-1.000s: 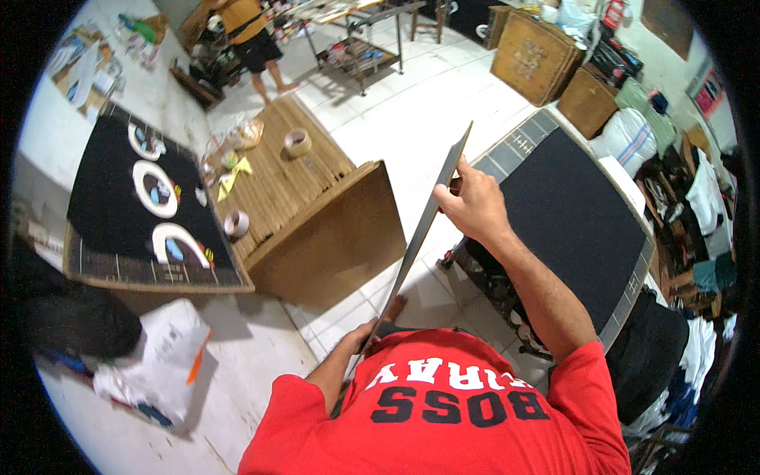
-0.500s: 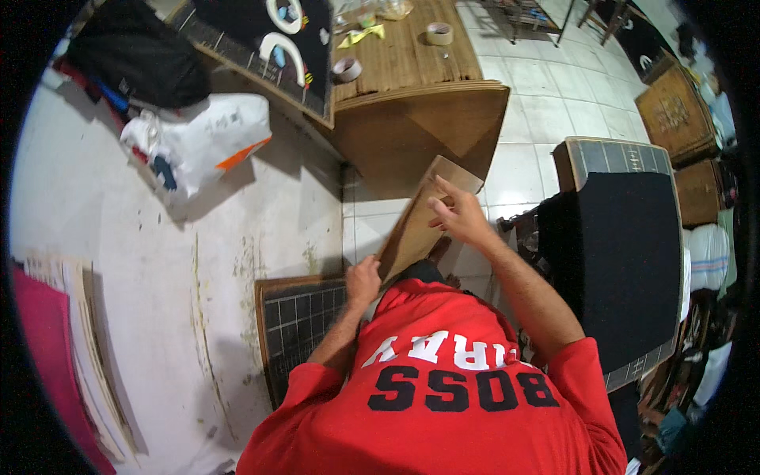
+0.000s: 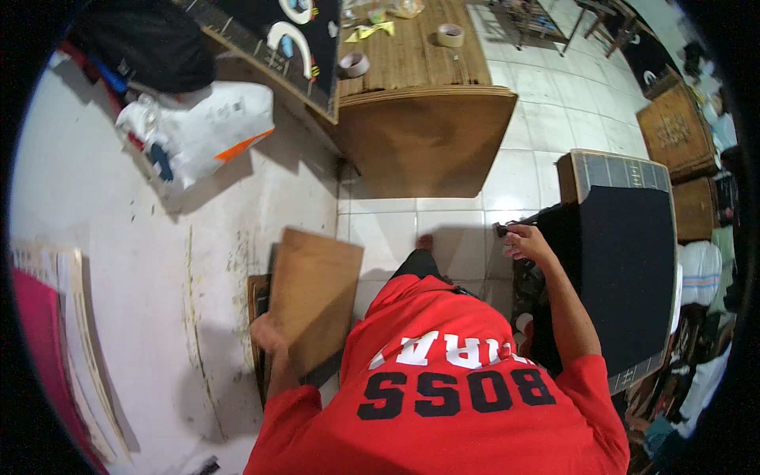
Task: The person folds black t-shirts on a gridded pressing board in a garment workshop. They smooth each shirt, fold it in half, then fold the sleeves and bottom up, repeating the process for multiple shirts.
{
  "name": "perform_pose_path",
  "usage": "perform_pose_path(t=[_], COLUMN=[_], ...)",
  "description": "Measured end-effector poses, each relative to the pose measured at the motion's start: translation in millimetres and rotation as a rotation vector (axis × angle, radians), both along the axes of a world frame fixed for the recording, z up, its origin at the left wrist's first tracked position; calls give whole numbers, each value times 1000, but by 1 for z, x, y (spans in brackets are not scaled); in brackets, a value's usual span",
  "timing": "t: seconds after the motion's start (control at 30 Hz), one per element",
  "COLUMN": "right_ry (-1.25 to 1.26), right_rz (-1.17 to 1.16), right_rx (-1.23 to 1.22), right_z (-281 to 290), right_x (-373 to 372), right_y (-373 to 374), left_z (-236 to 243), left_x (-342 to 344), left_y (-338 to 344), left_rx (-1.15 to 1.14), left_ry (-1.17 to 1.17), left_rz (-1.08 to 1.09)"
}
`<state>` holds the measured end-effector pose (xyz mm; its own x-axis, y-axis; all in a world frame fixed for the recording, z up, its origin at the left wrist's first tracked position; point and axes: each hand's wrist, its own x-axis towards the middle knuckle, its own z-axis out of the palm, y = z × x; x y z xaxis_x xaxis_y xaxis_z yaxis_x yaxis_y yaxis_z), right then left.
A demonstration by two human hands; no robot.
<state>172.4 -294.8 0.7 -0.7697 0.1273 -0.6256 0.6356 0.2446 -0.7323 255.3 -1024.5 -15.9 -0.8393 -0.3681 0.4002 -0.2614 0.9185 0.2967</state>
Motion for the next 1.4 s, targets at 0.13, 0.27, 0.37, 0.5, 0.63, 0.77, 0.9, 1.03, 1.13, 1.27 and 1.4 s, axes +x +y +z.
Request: perform_pose_path(t=[0.13, 0.27, 0.37, 0.5, 0.63, 0.77, 0.9, 1.03, 1.13, 1.27, 1.4], right_ry=[18, 91, 124, 112, 274, 496, 481, 221, 53, -106, -133], right_rz=[-50, -69, -160, -377, -510, -615, -657, -675, -818, -1137, -1113], right_rx=[-23, 57, 135, 42, -13, 108, 623, 666, 523, -161, -711], right_z=[-8, -26, -32, -32, -50, -75, -75, -57, -54, -62, -64], right_x=[-40, -108, -169, -254, -333, -381, -382, -370, -352, -318, -301], right_y=[1, -5, 4, 34, 70, 68, 50, 45, 40, 35, 37], left_z=[0, -29, -58, -73, -71, -63, -67, -79, -99, -137, -147], left_x=[-14, -86, -143, -197, -234, -266, -313, -359, -381, -407, -420], left_y=[-13, 10, 30, 47, 52, 63, 103, 155, 171, 165, 159], left_rx=[-237, 102, 267, 247, 150, -33, -38, 231, 501, 795, 1865], left_ry=[-201, -313, -312, -354, -365, -230, -64, -131, -289, -728, -601], left_rz=[386, 540, 804, 882, 824, 521, 91, -70, -80, 43, 400])
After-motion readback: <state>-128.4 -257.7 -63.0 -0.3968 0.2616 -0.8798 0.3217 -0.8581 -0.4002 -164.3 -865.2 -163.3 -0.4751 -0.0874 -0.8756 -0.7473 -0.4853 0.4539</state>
